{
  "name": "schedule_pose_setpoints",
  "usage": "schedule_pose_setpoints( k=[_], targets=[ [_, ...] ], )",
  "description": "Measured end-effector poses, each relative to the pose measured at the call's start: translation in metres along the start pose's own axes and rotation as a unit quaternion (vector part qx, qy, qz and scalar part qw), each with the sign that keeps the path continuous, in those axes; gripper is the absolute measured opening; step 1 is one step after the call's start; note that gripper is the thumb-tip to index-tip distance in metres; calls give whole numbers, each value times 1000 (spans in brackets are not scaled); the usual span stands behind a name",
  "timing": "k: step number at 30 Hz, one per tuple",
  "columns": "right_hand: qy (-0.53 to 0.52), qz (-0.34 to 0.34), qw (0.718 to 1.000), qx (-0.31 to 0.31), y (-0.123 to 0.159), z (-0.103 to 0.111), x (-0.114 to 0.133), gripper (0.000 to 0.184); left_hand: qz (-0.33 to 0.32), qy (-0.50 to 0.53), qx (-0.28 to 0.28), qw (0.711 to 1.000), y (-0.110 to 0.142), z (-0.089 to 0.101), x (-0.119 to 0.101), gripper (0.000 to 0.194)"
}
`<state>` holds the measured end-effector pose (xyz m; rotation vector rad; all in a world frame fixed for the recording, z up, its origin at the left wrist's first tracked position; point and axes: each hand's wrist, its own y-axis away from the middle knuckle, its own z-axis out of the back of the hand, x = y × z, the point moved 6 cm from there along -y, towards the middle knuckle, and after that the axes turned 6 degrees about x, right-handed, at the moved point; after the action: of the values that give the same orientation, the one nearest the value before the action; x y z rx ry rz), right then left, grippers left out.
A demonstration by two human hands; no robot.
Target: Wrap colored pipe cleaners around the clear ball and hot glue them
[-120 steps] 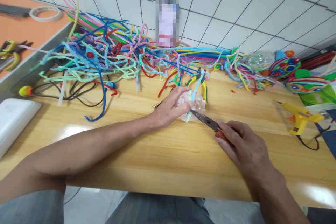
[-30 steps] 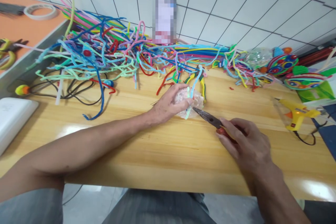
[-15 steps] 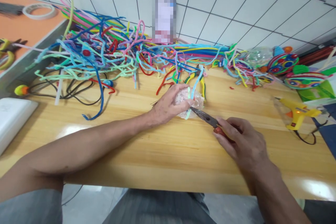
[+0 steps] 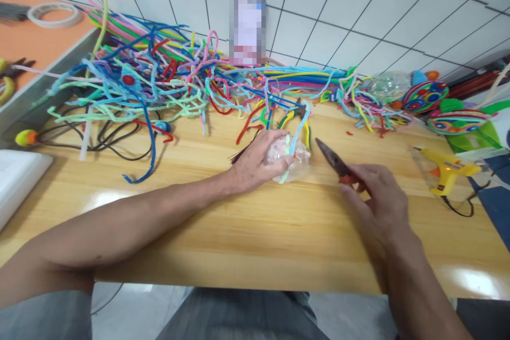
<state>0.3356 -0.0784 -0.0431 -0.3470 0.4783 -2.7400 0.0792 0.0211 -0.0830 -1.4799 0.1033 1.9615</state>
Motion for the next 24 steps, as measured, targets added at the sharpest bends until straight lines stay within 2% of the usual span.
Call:
schedule_pose_setpoints(
  k=[3,7,9,11,13,16,19,22,24],
  targets=[
    [45,-69,996,-21,-4,-9,-40,33,-20,-18,7,1000,2,-2,-2,51],
    [86,-128,988,-7,-2,-28,-89,35,-40,-31,13,999,2,-3,-6,51],
    [102,-143,984,3,0,-35,-101,37,-45,-32,12,998,2,-3,-7,51],
    [118,-142,983,-7,-1,-37,-102,39,-47,-34,12,998,2,-3,-8,50],
    [120,-125,984,-35,-4,-32,-90,40,-44,-37,13,998,1,-3,-7,50],
    [42,-87,994,-54,-16,-21,-47,44,-39,-36,16,998,1,-4,-4,52],
    [-114,-51,992,25,-31,-19,10,51,-43,-33,14,998,1,-4,-3,53],
    [-175,-17,984,34,-44,-15,58,53,-47,-32,6,998,3,-3,-3,51],
    [-190,-7,981,29,-52,-17,74,54,-54,-29,3,998,4,-3,-4,51]
  ],
)
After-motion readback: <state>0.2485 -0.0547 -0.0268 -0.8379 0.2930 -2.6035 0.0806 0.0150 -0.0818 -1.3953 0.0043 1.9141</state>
